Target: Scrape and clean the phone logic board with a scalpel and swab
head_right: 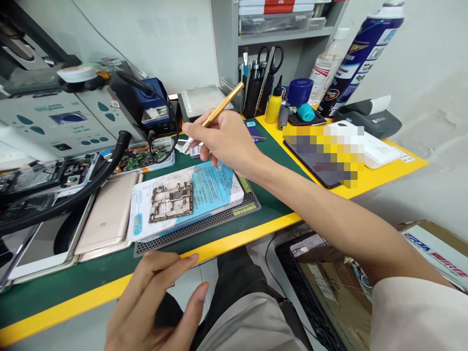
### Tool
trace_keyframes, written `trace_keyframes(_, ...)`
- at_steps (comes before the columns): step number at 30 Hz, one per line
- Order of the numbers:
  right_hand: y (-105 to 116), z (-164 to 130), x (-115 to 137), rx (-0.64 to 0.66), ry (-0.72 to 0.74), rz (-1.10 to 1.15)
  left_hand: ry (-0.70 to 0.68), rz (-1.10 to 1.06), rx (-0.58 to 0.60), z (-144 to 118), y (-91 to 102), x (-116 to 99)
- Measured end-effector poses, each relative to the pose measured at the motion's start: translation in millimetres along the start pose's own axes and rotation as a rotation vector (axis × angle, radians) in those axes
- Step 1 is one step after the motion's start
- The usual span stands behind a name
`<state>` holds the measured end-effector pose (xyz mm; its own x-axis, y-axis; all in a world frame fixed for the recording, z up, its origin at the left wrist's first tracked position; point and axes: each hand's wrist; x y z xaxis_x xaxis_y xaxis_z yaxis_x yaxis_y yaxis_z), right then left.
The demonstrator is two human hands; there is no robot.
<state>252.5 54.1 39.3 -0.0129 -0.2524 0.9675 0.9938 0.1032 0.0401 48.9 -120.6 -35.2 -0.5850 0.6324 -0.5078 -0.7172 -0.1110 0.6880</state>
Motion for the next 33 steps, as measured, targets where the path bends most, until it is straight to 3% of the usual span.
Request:
trace_keyframes(2, -0.2, 0.2, -0.7, 0.000, 0.000, -0.001, 0.065, -0.004, -0.033, -1.0, 3.0, -3.4)
trace_keyframes(8, -1.7, 0.2, -1.2, -0.001, -0.002, -0.003, -0.250, 0.259, 0.087, 17.1, -10.3, -0.4)
trace_keyframes(15, -2.2, 0.8, 1.9, -0.004, -0.028, 0.009, -0.309, 0.303, 0.096, 25.3, -17.4, 3.5)
trace_keyframes(21, -0.6, 0.0, -0.2, 0.009, -0.014, 0.026, -0.261, 0.189, 0.101, 24.8, -15.4, 1.0)
trace_keyframes(30, -1.9, -1.5, 2.2, 0.010, -0.031, 0.004, -0.245, 0.138, 0.013, 8.3, -14.1, 6.1)
trace_keyframes(33, -2.5, -1.4, 2.5, 0.013, -0.026, 0.013, -0.087, -0.005, -0.083, -0.3, -10.3, 0.4)
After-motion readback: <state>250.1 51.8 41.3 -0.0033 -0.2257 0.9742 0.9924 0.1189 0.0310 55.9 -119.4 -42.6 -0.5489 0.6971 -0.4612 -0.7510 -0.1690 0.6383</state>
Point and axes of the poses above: each hand's wrist, its own z-axis towards the middle knuckle, its own y-axis out of the back of the hand, x = y × z, and after that the axes turned 4 degrees about x, right-handed
